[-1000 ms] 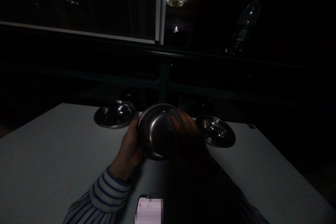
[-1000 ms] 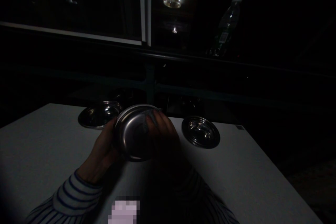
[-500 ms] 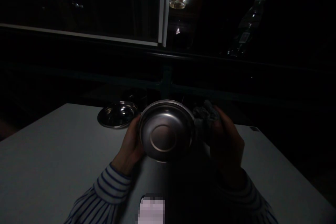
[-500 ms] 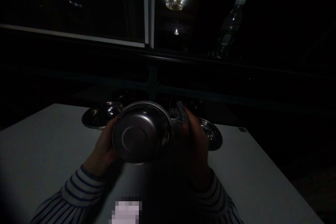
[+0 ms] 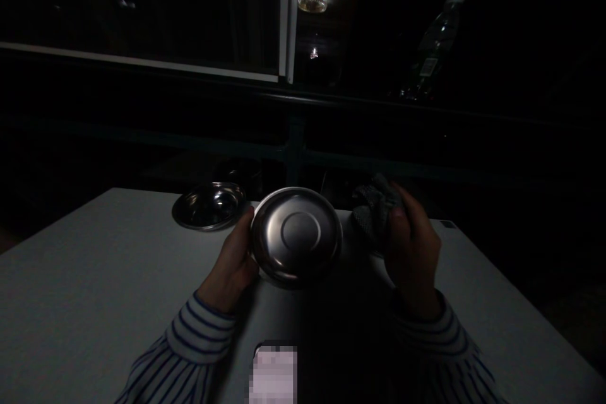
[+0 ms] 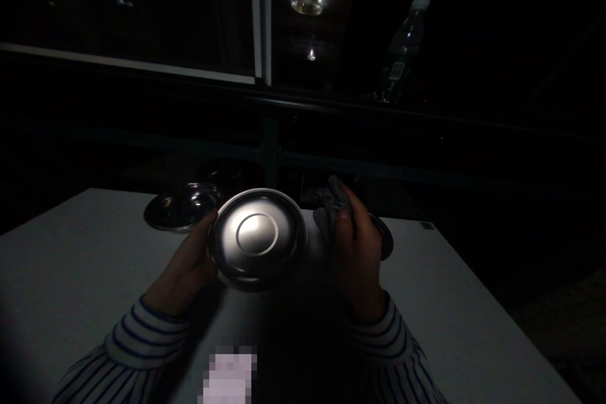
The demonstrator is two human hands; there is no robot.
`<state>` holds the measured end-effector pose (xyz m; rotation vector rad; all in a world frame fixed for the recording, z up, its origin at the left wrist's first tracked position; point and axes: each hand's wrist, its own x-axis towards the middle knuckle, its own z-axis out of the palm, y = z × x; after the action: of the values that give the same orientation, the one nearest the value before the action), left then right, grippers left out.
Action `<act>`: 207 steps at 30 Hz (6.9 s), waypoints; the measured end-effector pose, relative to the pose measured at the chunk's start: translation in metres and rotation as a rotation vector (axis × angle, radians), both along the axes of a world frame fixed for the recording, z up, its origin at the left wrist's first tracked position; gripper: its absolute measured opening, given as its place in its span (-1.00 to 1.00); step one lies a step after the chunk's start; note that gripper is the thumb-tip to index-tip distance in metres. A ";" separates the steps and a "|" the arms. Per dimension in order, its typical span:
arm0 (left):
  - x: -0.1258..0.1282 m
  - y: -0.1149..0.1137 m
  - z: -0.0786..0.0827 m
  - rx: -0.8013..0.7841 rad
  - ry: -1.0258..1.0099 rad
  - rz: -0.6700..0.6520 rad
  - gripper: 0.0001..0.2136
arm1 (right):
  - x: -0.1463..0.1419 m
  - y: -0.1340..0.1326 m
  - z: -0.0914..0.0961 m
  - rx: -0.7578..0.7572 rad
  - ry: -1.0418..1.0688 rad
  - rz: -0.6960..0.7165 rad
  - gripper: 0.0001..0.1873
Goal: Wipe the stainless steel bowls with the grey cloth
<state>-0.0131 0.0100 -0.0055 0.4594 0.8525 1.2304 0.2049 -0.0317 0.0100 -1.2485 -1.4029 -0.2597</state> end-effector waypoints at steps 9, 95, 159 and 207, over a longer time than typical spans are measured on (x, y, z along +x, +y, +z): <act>0.006 -0.008 0.002 0.155 0.463 0.146 -0.71 | 0.023 -0.023 -0.019 -0.158 -0.071 0.048 -0.61; 0.055 -0.022 -0.004 0.386 0.527 -0.290 -0.75 | 0.007 -0.022 -0.021 -0.550 0.091 0.462 -0.73; 0.052 -0.035 -0.013 0.915 0.944 -0.286 -0.52 | -0.014 -0.029 -0.012 -0.491 0.496 0.583 -0.77; 0.037 -0.041 0.041 0.044 0.059 -0.374 -0.65 | -0.033 -0.050 0.004 -0.546 0.123 0.567 -0.63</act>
<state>0.0238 -0.0310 0.0360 0.6612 0.7493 0.8956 0.1722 -0.0819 0.0139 -1.2017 -1.7117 0.6152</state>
